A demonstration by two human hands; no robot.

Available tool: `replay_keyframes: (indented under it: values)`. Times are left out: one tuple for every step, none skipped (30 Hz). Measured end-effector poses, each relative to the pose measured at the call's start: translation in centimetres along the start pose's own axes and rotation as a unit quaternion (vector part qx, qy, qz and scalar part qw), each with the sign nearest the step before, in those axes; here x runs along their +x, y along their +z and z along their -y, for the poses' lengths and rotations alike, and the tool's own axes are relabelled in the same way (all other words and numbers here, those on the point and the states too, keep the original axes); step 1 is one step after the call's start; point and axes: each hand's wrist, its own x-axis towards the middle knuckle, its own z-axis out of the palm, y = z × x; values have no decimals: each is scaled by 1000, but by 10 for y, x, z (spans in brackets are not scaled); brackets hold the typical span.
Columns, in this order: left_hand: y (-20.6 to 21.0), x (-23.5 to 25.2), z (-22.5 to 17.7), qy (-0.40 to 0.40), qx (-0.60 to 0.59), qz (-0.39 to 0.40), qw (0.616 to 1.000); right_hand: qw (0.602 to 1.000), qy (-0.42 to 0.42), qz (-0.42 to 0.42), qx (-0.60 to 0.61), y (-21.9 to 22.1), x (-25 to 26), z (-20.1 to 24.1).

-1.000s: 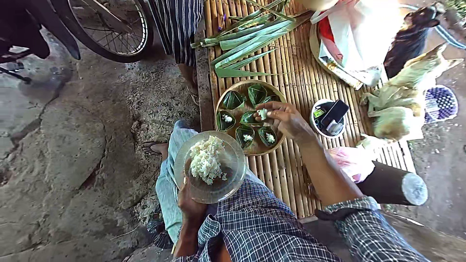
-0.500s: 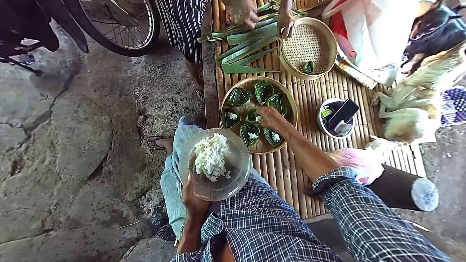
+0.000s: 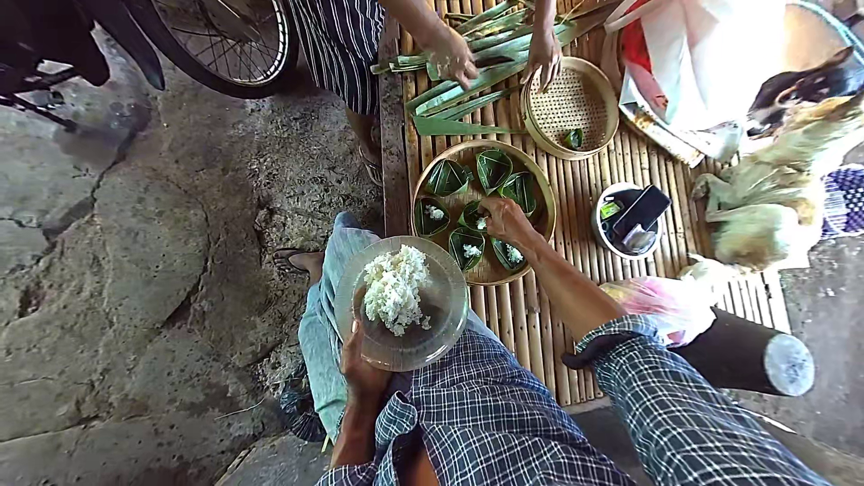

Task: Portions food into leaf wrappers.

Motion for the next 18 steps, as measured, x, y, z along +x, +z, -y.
replay_keyframes:
  values:
    - [-1, 0, 0, 1, 2, 2, 1000, 1000, 8, -7, 14, -1, -1, -1]
    - [0, 0, 0, 2, 6, -1, 1000, 999, 15, -16, 25, -3, -1, -2]
    - [2, 0, 0, 3, 11, -9, 1000, 999, 24, -25, 34, -6, -1, -3]
    - [3, 0, 0, 2, 11, -15, 1000, 998, 33, -32, 40, -9, -2, -3]
    - [4, -1, 0, 1, 8, -17, 1000, 998, 42, -36, 43, -10, -2, -3]
    - [5, -1, -1, 0, 6, -19, 1000, 997, 50, -37, 42, -11, -2, -1]
    - [6, -2, -2, -2, 8, -24, 1000, 997, 58, -35, 42, -11, -2, 3]
    - [7, -3, -5, -4, 17, -17, 1000, 996, 73, -28, 43, -13, -4, 9]
    - [10, -4, -6, -7, 28, -21, 999, 995, 91, -18, 41, -16, -8, 15]
    - [12, -4, -8, -7, 32, -17, 999, 993, 110, -13, 41, -20, -13, 22]
    - [14, -4, -7, -8, 34, -16, 999, 990, 129, -16, 46, -24, -20, 30]
    - [17, -4, -7, -12, 32, -25, 999, 988, 148, -16, 46, -24, -20, 34]
    - [18, -4, -8, -15, 28, -33, 999, 986, 161, -11, 45, -20, -16, 36]
    - [18, -3, -8, -17, 27, -37, 999, 985, 166, -3, 37, -15, -10, 36]
    - [18, -3, -8, -16, 29, -42, 999, 986, 166, 3, 25, -10, -5, 34]
    - [17, -2, -7, -15, 32, -43, 998, 986, 164, 11, 9, -7, -3, 34]
    - [15, 0, -6, -12, 41, -44, 998, 987, 161, 21, -5, -6, -2, 36]
    - [14, 1, -5, -9, 43, -45, 998, 987, 159, 24, -13, -5, -2, 38]
